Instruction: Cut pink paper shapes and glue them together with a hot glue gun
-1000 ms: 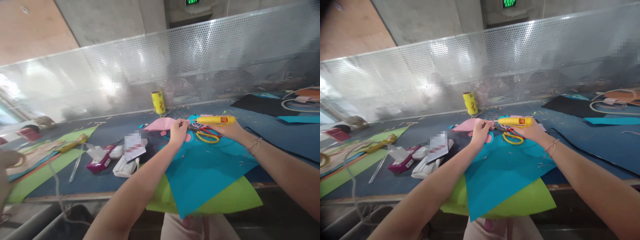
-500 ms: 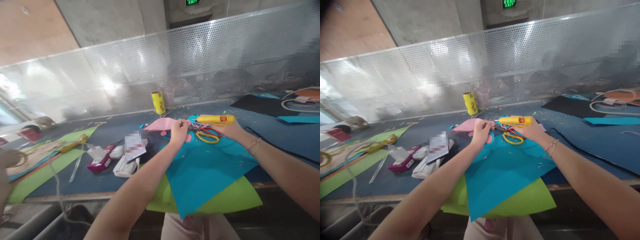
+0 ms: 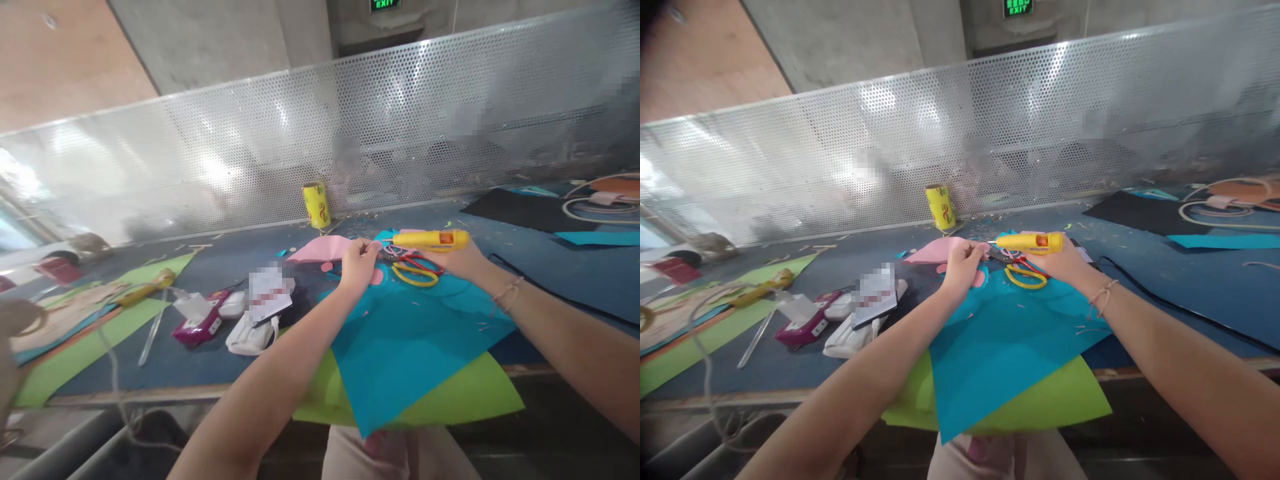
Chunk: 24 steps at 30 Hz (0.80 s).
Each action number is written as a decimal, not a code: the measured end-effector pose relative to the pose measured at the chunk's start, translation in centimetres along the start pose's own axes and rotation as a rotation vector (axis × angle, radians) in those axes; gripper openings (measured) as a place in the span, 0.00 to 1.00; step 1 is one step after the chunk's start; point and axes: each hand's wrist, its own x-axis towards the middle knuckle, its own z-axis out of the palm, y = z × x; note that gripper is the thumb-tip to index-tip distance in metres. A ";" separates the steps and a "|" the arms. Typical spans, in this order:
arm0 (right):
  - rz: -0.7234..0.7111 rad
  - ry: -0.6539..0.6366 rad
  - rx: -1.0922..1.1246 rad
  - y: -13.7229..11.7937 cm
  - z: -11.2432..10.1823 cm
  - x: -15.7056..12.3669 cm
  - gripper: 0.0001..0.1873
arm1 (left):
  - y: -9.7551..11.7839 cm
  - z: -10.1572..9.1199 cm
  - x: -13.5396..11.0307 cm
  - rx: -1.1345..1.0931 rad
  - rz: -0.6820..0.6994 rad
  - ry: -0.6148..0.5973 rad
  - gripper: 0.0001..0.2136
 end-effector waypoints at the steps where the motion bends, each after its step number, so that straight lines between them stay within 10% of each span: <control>1: 0.004 0.005 -0.008 -0.1 0.0 0.0 0.21 | 0.0 0.0 0.0 0.002 0.001 -0.001 0.07; 24: 0.005 0.047 -0.119 0.0 0.1 -0.1 0.16 | -0.2 0.1 0.0 0.007 0.038 -0.012 0.08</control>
